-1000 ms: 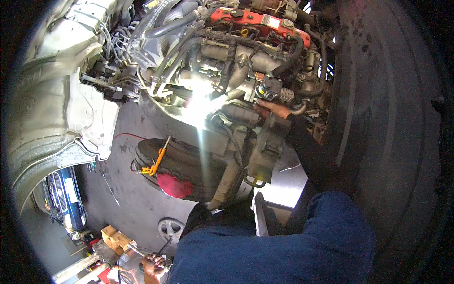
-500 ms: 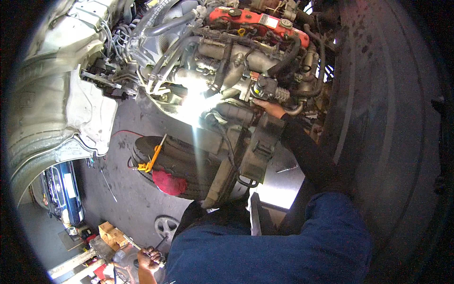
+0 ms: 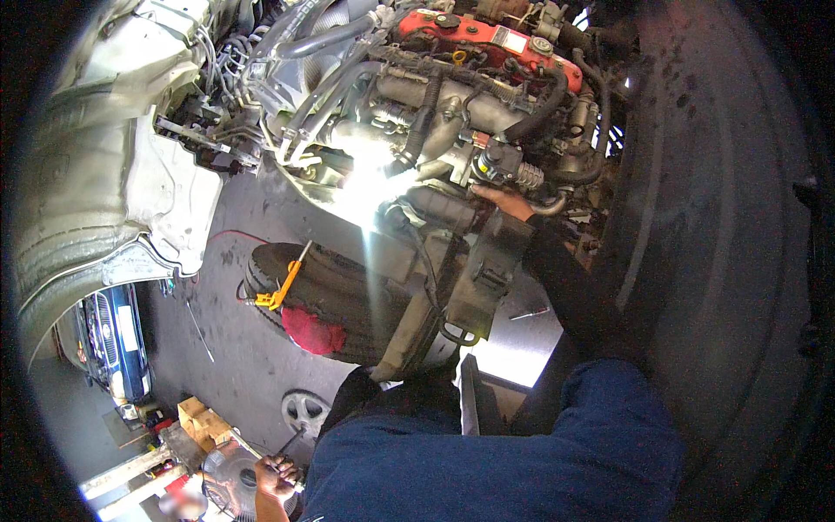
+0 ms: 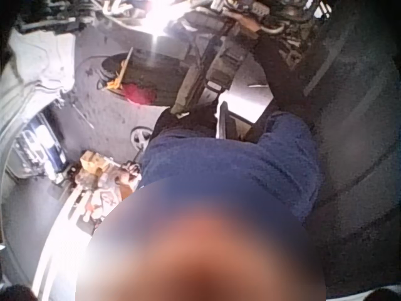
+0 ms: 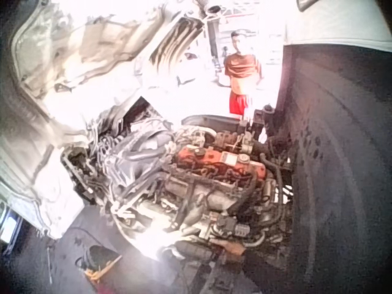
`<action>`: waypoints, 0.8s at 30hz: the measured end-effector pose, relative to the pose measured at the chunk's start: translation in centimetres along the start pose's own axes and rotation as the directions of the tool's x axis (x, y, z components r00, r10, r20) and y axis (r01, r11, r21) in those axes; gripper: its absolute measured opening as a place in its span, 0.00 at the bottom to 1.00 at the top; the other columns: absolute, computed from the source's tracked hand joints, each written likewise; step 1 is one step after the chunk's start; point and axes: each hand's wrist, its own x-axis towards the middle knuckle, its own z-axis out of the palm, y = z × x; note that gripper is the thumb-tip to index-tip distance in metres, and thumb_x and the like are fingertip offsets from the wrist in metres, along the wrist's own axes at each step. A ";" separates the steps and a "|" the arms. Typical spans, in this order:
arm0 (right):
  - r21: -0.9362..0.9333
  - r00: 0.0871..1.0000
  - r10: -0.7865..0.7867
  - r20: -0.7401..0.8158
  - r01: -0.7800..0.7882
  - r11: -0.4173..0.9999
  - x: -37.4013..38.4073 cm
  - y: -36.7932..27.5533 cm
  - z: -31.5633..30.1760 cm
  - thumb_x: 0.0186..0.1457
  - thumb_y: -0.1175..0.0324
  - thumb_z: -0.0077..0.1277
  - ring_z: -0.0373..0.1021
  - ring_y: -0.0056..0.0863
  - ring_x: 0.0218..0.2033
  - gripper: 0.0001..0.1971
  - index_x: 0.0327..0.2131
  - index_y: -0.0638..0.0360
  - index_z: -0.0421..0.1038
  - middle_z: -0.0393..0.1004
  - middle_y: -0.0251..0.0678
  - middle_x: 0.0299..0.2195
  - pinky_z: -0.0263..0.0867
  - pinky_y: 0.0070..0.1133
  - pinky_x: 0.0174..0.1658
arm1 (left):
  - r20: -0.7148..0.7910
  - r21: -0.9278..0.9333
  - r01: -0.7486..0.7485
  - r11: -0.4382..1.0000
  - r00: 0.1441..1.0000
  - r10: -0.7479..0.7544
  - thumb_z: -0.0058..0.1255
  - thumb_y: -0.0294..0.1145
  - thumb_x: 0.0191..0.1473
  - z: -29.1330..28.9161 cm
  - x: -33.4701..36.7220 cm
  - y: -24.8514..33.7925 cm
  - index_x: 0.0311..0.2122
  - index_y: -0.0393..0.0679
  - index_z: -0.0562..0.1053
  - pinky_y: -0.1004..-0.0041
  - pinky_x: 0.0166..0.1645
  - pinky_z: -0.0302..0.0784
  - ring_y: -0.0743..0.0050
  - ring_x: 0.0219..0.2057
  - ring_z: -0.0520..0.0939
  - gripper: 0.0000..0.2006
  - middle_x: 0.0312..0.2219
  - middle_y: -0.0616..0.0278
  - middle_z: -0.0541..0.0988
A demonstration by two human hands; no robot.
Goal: The person works on a car engine with the hood open, using a wrench to tighten bolts on the engine block. They repeatedly reach for tools from a nearby toolbox and apply them to different parts of the engine.
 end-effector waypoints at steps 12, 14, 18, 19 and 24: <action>-0.114 0.848 -0.523 -0.086 0.513 0.851 0.3 -0.5 0.9 0.62 0.52 0.55 0.71 0.31 0.50 0.21 0.51 0.56 0.74 0.78 0.33 0.49 0.62 0.27 0.60 | 0.026 -0.030 0.017 0.999 1.000 -0.016 0.48 0.35 0.40 -0.6 0.4 -0.5 0.17 0.51 0.65 0.75 0.22 0.55 0.78 0.15 0.59 0.07 0.13 0.71 0.62; -0.133 0.897 -0.427 -0.114 0.412 0.901 0.2 -0.5 0.8 0.62 0.51 0.55 0.72 0.29 0.49 0.22 0.51 0.56 0.74 0.78 0.32 0.48 0.63 0.27 0.59 | 0.008 -0.017 0.020 1.000 1.000 -0.020 0.48 0.35 0.40 -0.5 0.5 -0.5 0.17 0.51 0.65 0.75 0.22 0.55 0.78 0.15 0.59 0.07 0.13 0.71 0.62; 0.053 0.964 -0.257 -0.074 0.261 0.964 0.0 -0.1 0.5 0.59 0.52 0.59 0.72 0.28 0.47 0.23 0.50 0.57 0.75 0.78 0.32 0.47 0.66 0.26 0.55 | -0.043 -0.019 0.006 1.000 0.999 -0.007 0.47 0.36 0.39 -0.2 0.5 -0.4 0.18 0.51 0.64 0.75 0.22 0.55 0.78 0.15 0.59 0.06 0.13 0.71 0.62; 0.190 0.990 -0.137 -0.028 0.140 0.972 0.1 0.0 0.4 0.58 0.52 0.60 0.73 0.27 0.46 0.23 0.51 0.58 0.75 0.78 0.32 0.46 0.68 0.25 0.51 | -0.062 -0.022 -0.010 1.000 0.998 0.009 0.46 0.36 0.38 -0.1 0.4 -0.4 0.18 0.51 0.64 0.76 0.22 0.54 0.78 0.15 0.59 0.06 0.13 0.71 0.61; -0.083 0.826 -0.558 -0.082 0.552 0.830 1.5 1.6 0.0 0.59 0.56 0.60 0.74 0.24 0.40 0.21 0.48 0.61 0.77 0.79 0.31 0.40 0.71 0.21 0.44 | -0.038 -0.059 0.020 0.998 0.999 -0.023 0.46 0.36 0.36 0.2 -0.2 -0.3 0.18 0.51 0.64 0.76 0.22 0.53 0.77 0.15 0.58 0.05 0.13 0.71 0.61</action>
